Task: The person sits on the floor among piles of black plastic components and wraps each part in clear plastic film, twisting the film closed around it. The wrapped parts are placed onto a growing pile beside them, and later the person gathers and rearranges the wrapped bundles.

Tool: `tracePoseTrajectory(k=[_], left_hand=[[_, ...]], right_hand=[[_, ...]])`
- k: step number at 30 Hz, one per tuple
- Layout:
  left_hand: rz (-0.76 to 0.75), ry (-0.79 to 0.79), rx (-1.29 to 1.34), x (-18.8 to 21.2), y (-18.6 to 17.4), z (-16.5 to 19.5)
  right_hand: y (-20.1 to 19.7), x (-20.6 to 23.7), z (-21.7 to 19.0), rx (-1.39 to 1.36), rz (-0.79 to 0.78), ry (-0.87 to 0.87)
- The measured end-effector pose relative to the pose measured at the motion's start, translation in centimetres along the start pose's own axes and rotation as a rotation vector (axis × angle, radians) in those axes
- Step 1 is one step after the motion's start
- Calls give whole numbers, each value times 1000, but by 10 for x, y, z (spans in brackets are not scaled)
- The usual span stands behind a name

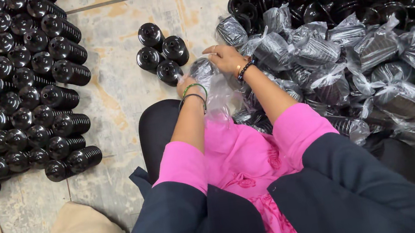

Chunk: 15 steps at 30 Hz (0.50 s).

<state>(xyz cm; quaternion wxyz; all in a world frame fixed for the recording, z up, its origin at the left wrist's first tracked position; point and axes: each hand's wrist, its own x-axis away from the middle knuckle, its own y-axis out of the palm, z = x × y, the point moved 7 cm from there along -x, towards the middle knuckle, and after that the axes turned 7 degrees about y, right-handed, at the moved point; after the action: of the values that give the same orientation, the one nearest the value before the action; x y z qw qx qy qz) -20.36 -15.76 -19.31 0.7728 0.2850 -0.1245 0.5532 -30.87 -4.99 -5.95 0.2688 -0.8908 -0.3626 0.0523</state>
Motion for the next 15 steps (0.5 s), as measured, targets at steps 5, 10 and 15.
tracePoseTrajectory(k=[5,10,15], left_hand=[[15,12,-345,8,-3,10],[-20,-26,-353,22,5,19],[-42,-37,-343,30,9,19]], right_hand=[[1,5,-2,38,-2,-59],[14,12,29,-29,-164,467],[22,15,37,-33,-178,574]])
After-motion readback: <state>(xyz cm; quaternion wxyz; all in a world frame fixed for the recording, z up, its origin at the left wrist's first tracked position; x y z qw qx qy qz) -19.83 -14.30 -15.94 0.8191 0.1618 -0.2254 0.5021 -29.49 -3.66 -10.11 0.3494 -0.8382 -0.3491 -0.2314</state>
